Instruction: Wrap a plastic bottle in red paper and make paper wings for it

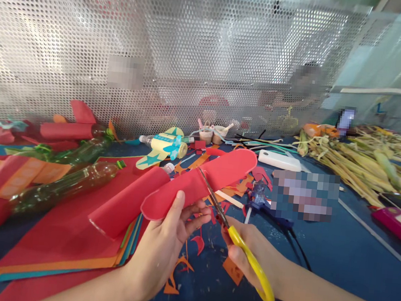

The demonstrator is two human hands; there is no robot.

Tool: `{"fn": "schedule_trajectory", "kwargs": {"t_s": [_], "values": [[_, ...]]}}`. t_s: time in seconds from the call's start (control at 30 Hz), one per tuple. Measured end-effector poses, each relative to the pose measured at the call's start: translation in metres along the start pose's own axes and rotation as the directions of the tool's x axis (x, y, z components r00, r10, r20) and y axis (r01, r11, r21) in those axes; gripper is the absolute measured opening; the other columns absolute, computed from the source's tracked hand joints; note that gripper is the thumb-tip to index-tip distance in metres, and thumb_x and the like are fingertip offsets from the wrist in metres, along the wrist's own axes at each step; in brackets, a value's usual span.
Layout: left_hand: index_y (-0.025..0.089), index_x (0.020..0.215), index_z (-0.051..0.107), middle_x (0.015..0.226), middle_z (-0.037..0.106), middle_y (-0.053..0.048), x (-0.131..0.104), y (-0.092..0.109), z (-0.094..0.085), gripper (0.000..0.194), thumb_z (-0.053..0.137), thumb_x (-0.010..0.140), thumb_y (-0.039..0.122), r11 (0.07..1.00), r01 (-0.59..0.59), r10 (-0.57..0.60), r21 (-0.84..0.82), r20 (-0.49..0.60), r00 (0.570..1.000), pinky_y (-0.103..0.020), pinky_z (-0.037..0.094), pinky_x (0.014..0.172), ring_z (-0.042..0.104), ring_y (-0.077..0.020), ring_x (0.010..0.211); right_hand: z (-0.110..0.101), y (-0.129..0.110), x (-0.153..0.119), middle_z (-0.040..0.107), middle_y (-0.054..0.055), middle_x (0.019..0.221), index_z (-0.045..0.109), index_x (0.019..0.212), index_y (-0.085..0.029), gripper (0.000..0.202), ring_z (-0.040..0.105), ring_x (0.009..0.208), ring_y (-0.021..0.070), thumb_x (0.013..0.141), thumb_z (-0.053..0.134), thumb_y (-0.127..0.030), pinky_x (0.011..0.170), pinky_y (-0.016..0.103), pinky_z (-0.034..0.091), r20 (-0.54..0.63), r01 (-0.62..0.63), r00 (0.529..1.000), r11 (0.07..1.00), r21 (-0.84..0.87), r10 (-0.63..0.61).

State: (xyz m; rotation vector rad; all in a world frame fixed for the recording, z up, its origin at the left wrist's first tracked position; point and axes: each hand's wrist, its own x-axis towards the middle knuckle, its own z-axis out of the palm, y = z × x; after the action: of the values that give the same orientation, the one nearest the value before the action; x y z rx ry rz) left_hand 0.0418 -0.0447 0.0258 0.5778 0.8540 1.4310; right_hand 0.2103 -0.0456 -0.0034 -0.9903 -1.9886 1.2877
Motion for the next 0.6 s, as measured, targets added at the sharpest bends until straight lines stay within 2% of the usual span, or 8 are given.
{"fn": "schedule_trajectory", "kwargs": {"t_s": [0.27,0.6], "values": [[0.013,0.079,0.069,0.072,0.072,-0.007,-0.0015,0.0020,0.0000,0.029,0.081,0.064,0.034,1.000,0.003,-0.003,-0.001,-0.001,1.000,-0.027,0.060,0.069,0.067,-0.0180,0.074,0.0008,0.0029,0.0015,0.031,-0.008,0.052,0.034,0.071,-0.022,0.059,0.023,0.044,0.0069,0.076,0.031,-0.081,0.040,0.022,0.018,-0.016,-0.019,1.000,1.000,-0.012,0.019],[0.013,0.080,0.069,0.074,0.072,-0.007,-0.0004,0.0016,-0.0008,0.026,0.079,0.067,0.033,1.000,0.015,-0.015,-0.003,-0.006,1.000,-0.028,0.060,0.070,0.068,-0.0185,0.076,0.0012,0.0019,0.0019,0.029,-0.009,0.051,0.033,0.070,-0.022,0.060,0.023,0.042,0.0064,0.074,0.032,-0.083,0.040,0.022,0.015,-0.021,-0.017,1.000,1.000,-0.007,0.017]]}}
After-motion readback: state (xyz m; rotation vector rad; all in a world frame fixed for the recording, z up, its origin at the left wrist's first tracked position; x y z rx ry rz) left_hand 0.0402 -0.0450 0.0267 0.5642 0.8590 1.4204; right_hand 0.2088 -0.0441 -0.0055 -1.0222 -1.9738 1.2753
